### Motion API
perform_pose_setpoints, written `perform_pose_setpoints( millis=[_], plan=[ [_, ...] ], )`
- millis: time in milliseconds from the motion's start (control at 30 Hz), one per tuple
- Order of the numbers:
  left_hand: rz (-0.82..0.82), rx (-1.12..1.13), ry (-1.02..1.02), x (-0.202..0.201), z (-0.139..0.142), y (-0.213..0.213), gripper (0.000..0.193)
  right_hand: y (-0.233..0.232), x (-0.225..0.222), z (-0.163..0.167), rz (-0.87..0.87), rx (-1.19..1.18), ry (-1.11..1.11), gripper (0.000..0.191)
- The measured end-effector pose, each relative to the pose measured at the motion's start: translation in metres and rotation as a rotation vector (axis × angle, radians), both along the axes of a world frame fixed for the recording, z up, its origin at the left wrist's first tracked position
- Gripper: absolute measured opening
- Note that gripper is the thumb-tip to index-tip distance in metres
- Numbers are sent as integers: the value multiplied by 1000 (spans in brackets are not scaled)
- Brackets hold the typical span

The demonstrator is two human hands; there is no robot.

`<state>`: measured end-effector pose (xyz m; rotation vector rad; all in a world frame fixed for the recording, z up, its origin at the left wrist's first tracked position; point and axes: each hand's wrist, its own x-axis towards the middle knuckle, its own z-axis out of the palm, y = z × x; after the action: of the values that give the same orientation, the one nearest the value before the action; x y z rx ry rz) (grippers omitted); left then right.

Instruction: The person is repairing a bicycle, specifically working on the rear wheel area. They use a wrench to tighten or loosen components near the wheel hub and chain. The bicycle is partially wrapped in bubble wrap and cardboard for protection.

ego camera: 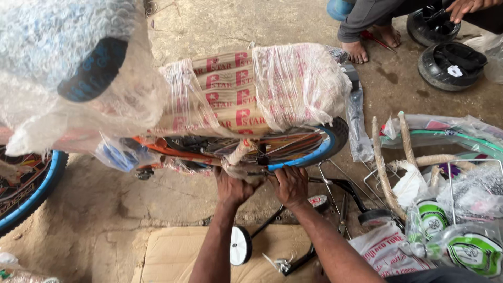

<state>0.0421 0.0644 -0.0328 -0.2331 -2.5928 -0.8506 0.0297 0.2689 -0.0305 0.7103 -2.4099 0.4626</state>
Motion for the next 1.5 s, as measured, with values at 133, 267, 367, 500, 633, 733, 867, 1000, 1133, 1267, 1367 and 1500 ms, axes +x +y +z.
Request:
perform_pose_setpoints(
  millis=[133,267,367,500,633,733,867,1000,1133,1267,1367,1500],
  plan=[
    [52,26,111,-7,-6,4,67,16,-13,10,118,123,-385,20],
    [1,72,192,-14,-9,5,82,29,-28,19,202,514,-340,9],
    [0,52,-34,-22,-13,3,78,23,-34,19,98,866,-253,15],
    [36,6,108,-35,-18,-1,79,11,-48,17,101,997,-306,17],
    [46,23,50,-47,-27,-6,78,9,-62,14,59,755,-332,29],
    [59,27,158,-53,-40,-6,84,21,-60,7,135,722,-53,36],
    [89,-51,294,-46,-68,9,91,38,-50,-17,89,585,-267,27],
    [34,-332,-515,-39,-73,10,73,19,-43,-27,-1,128,-20,17],
    [61,-9,198,-38,-46,2,86,13,-39,4,99,-44,-51,26],
    [-30,22,172,-36,-28,3,57,28,-34,27,157,158,-431,24],
    [-17,44,351,-28,-27,7,83,34,-33,13,135,341,-109,26],
    [9,-9,-261,-33,-12,4,64,30,-55,-16,107,629,-308,27]
  ],
)
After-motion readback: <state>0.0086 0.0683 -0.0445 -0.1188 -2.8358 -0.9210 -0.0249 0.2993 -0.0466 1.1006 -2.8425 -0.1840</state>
